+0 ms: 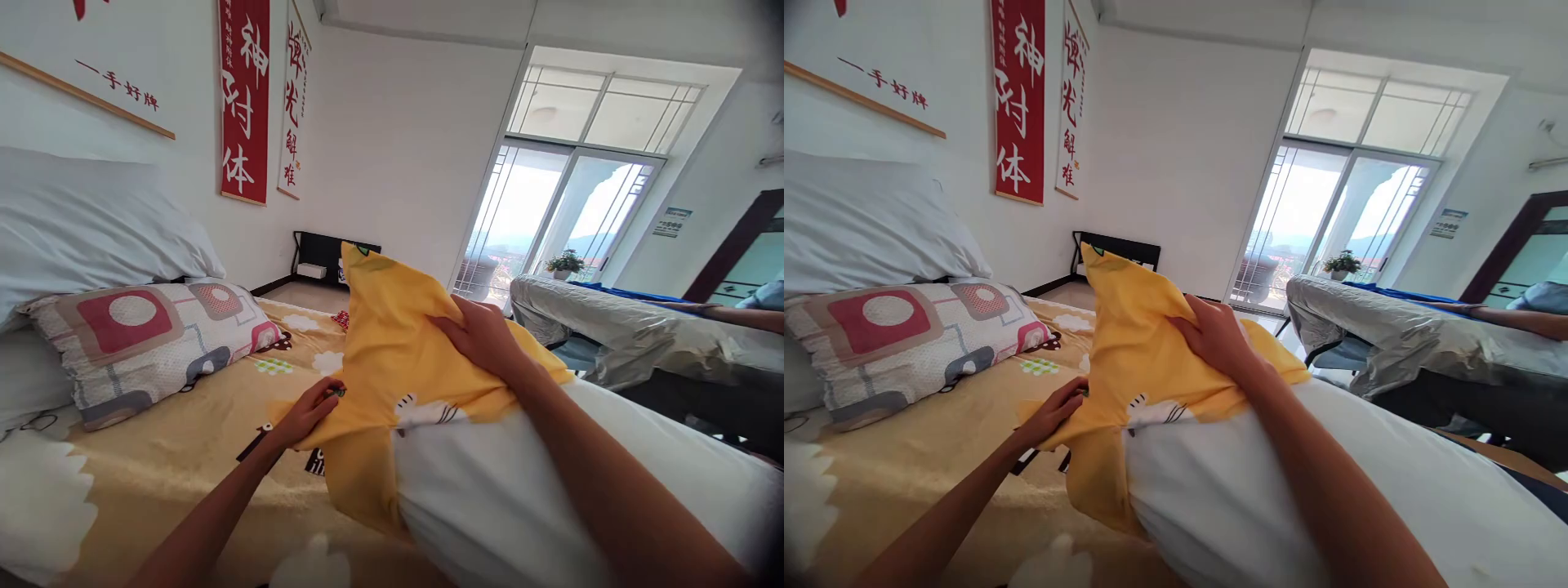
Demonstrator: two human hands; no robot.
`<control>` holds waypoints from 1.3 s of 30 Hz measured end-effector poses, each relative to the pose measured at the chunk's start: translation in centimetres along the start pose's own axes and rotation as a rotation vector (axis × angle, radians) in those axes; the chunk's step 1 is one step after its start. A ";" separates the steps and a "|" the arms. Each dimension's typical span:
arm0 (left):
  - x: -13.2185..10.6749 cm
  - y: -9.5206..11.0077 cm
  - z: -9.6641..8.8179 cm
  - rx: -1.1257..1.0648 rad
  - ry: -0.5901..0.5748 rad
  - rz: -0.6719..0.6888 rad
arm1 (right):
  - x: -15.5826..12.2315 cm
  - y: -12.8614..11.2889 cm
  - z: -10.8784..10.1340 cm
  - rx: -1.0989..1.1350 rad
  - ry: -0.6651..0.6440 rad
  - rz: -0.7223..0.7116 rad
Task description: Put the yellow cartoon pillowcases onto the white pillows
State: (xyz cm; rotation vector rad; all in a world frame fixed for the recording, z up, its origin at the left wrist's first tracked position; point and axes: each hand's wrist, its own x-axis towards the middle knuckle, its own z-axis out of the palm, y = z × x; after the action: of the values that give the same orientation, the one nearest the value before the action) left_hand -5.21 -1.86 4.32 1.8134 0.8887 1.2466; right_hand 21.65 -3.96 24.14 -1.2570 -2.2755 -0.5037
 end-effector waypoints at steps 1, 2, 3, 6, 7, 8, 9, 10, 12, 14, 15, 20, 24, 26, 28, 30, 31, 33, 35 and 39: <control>0.1 0.6 -0.1 -0.012 -0.006 0.014 | 0.2 0.1 -0.3 0.022 -0.035 -0.044; 0.2 1.2 0.0 -0.037 -0.011 0.019 | 0.3 0.2 -0.5 0.040 -0.084 -0.103; 0.4 1.7 0.1 -0.062 -0.015 0.013 | 0.5 0.2 -0.7 0.049 -0.116 -0.147; 0.6 2.0 0.6 -0.068 0.025 -0.019 | 0.6 0.5 -1.3 0.029 -0.005 -0.067; 0.7 1.8 0.6 -0.042 0.079 -0.025 | 0.6 0.7 -1.5 0.029 0.039 -0.024; 0.8 1.5 0.5 -0.001 0.160 -0.018 | 0.5 0.9 -1.8 0.044 0.043 -0.015; 0.9 1.1 0.3 0.052 0.257 0.003 | 0.4 1.0 -2.1 0.069 0.018 -0.034; 1.0 0.6 0.1 0.115 0.347 0.029 | 0.3 1.0 -2.4 0.098 -0.011 -0.064; 1.3 -0.5 -0.5 0.232 0.399 0.055 | 0.0 1.1 -2.8 0.135 -0.009 -0.078; 1.2 -1.7 -0.9 0.277 0.290 0.015 | -0.3 1.1 -3.1 0.131 0.045 -0.031; 1.0 -2.3 -0.9 0.274 0.225 -0.018 | -0.3 1.2 -3.2 0.113 0.041 -0.010; -1.2 -4.4 -0.2 0.240 0.211 -0.064 | 0.1 2.9 -4.0 -0.070 -0.002 0.136; -2.0 -4.9 -0.3 0.231 0.204 -0.081 | 0.3 4.2 -3.7 -0.030 0.194 0.283; -2.3 -4.9 -0.7 0.257 0.245 -0.102 | 0.2 4.3 -3.3 0.008 0.183 0.282; -3.0 -4.6 -1.0 0.372 0.454 -0.061 | 0.2 4.2 -2.8 0.046 0.154 0.272; -4.4 -3.9 -0.3 0.532 0.736 0.090 | 0.3 4.3 -2.3 0.085 0.180 0.290; -5.3 -3.5 0.6 0.593 0.802 0.194 | 0.5 4.3 -2.0 0.103 0.206 0.303; -7.2 -2.6 3.4 0.665 0.660 0.365 | 0.8 4.5 -1.4 0.132 0.248 0.319; -8.6 -1.9 7.1 0.749 0.340 0.402 | 1.1 4.7 -0.6 0.147 0.269 0.315; -7.9 -2.0 13.2 0.867 0.117 0.134 | 1.4 4.5 0.8 0.196 0.285 0.274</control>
State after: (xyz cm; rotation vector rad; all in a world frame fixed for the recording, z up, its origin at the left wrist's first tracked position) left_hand 4.79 -10.27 -4.03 2.5046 1.5598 1.1348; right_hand 24.68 -0.28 24.71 -1.2819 -1.8344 -0.3272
